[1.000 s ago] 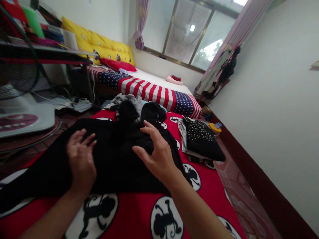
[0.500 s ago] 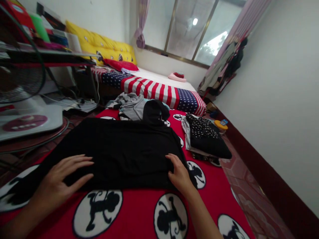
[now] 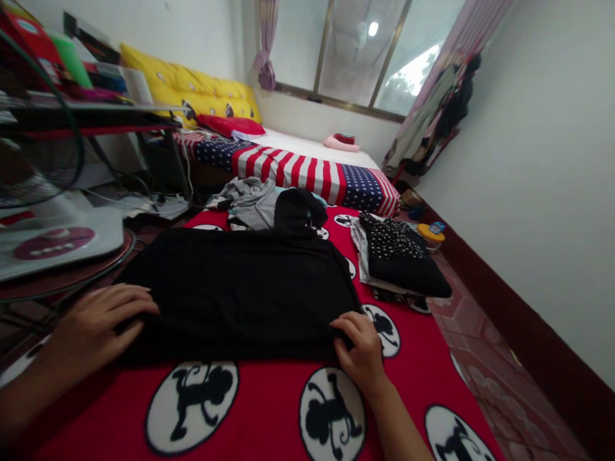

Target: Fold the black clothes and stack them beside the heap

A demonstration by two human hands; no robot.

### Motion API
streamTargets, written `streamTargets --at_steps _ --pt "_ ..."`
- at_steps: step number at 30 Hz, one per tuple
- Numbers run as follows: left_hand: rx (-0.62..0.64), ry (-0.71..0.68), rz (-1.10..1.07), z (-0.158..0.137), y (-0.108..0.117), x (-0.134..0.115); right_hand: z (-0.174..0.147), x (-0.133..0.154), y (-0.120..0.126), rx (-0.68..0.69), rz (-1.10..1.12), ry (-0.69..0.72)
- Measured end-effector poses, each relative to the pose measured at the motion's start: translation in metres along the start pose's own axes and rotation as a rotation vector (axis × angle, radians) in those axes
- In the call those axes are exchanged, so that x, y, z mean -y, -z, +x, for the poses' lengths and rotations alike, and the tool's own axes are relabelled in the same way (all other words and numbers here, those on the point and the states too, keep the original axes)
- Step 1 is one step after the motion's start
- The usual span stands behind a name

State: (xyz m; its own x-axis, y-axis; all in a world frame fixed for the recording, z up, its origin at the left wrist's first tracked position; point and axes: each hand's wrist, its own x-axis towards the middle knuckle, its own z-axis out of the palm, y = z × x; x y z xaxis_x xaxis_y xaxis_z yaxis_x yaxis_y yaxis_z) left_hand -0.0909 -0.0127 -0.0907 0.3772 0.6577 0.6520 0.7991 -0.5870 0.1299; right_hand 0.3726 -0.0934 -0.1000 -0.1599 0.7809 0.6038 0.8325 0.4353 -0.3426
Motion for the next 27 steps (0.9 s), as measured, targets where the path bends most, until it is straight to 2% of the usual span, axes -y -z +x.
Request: streamTargets --at_steps 2,5,7,9,11,13,15,19,22,25,27 --pt "-0.019 0.057 0.052 0.001 0.003 0.004 -0.005 -0.003 -0.001 0.077 -0.020 0.036" --pt "-0.064 0.188 0.149 0.001 0.006 0.006 -0.008 -0.005 -0.004 0.026 -0.059 0.064" --pt "-0.070 0.218 0.181 0.001 0.005 0.008 -0.008 -0.004 -0.004 0.010 -0.083 0.088" --pt "-0.010 0.201 0.167 -0.002 0.003 0.012 -0.009 -0.003 -0.003 0.062 -0.093 0.102" --pt "0.111 0.188 0.098 -0.009 0.003 0.017 -0.011 -0.003 -0.002 0.127 -0.088 0.098" --pt "0.199 0.227 0.022 -0.016 0.007 0.023 -0.013 -0.004 -0.002 0.152 -0.074 0.097" --pt "0.190 0.327 -0.010 -0.020 0.014 0.025 -0.016 -0.007 -0.001 0.153 -0.065 0.109" --pt "0.053 0.632 -0.001 -0.016 0.022 0.024 -0.016 -0.012 -0.001 0.140 -0.032 0.099" --pt "0.149 0.732 0.043 -0.008 0.015 0.021 -0.003 -0.008 -0.004 0.136 0.014 0.012" --pt "0.280 0.669 0.208 -0.003 0.004 0.018 0.025 0.005 -0.017 0.151 0.070 -0.119" --pt "0.292 0.657 0.256 -0.002 -0.002 0.018 0.048 0.015 -0.033 0.171 0.120 -0.159"
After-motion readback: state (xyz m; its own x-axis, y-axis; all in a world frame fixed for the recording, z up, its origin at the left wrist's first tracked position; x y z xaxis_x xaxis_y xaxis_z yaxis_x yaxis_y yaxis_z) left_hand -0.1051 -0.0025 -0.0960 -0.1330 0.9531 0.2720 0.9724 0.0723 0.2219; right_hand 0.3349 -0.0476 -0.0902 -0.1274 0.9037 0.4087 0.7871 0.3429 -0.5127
